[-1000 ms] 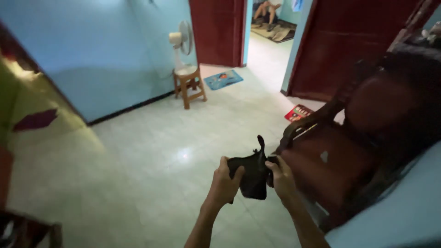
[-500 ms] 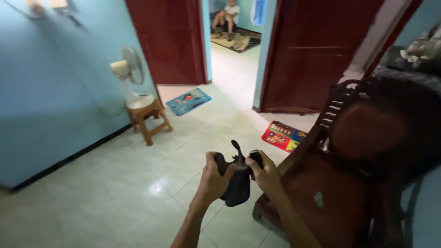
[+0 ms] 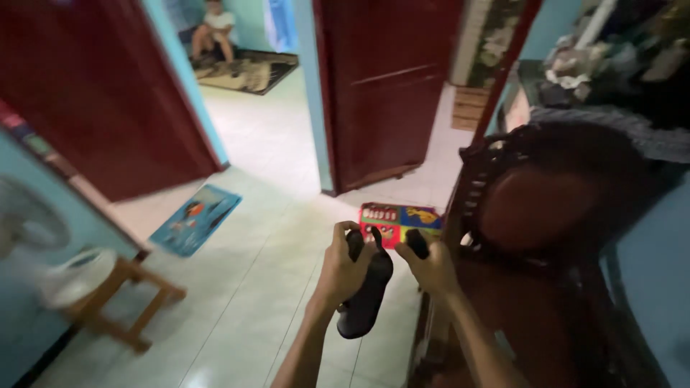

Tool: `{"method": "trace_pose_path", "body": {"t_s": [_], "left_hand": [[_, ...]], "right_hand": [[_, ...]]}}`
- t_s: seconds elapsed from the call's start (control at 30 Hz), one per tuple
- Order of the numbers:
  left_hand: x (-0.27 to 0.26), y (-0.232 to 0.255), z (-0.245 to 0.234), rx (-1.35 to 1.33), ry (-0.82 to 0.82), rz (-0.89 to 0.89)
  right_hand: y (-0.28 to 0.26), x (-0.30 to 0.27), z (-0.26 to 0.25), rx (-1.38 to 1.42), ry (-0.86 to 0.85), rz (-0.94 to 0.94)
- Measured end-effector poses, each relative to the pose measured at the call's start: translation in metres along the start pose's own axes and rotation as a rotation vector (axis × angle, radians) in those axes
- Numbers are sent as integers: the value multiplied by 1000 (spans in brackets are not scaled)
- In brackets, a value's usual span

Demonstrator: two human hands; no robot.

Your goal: Wipe down a wooden cabinet and a dark red door using a cleaning cloth.

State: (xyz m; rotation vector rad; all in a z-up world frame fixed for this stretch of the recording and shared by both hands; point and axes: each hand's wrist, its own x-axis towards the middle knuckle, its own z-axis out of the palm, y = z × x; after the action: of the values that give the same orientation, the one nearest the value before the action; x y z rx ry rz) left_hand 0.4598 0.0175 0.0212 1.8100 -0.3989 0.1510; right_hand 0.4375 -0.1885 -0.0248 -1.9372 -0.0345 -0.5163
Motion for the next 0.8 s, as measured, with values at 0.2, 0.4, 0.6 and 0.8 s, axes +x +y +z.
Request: {"method": "trace_pose_path", "body": {"t_s": [0.2,0.4,0.6,0.8], "left_hand": [[136,-44,33,-52,-152,75],[258,-61,93,-59,-250,201],[381,-55,158,-139,-408,114],[475,-61,224,-200,-441,244]], "right_hand": [[47,84,-10,-36,270,256],[105,190,-46,-7,455,176],[151,292,-113,-308,692,52],[163,367,-142,-517,773,52]]}}
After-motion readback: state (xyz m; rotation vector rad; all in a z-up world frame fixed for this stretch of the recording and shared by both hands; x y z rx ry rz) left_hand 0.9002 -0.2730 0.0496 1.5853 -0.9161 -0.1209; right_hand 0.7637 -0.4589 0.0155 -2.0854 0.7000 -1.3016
